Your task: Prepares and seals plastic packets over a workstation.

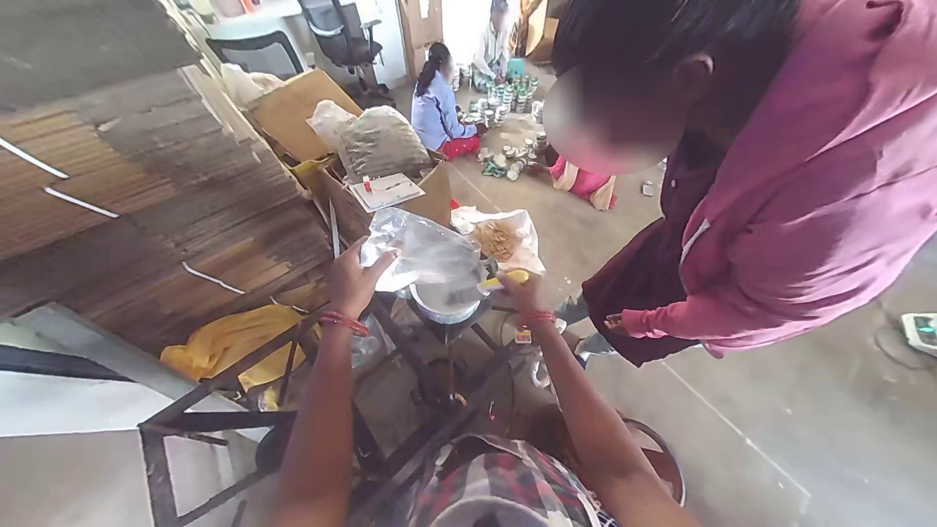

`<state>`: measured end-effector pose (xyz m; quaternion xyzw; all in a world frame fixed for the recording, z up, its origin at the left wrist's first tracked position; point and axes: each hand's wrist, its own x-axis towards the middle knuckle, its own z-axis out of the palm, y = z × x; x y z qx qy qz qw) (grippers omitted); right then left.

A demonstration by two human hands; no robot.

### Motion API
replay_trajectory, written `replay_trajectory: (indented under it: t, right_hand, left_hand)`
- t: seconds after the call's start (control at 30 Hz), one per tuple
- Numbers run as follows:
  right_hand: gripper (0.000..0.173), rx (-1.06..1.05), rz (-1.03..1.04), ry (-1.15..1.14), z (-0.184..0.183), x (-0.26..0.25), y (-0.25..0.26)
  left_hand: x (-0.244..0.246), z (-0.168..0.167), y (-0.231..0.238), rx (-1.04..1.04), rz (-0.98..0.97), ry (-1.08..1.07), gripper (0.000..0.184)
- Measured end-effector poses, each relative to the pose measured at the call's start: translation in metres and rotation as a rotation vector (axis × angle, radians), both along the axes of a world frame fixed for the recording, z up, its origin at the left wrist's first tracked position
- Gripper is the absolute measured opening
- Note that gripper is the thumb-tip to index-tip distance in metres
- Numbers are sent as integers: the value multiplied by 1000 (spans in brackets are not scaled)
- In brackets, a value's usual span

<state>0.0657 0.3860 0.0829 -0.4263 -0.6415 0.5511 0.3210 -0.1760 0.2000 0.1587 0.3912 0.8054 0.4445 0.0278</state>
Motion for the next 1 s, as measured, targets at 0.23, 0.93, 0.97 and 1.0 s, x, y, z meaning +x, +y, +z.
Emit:
replay_trajectory:
  t: [0.23, 0.93, 0.97, 1.0]
  right_hand:
    - [25, -20, -70, 28, -13, -4, 3]
    - [21, -96, -67, 89, -16, 1, 0]
    - [20, -92, -78, 78, -12, 3, 2]
    - [19, -82, -115, 76, -12, 3, 5]
  left_hand:
    - [9, 9, 3, -37, -39, 22, 51]
    - [2, 6, 1, 27, 5, -23, 59]
    - [3, 7, -1, 21, 11, -24, 58]
    - [3, 7, -2, 20, 14, -16, 58]
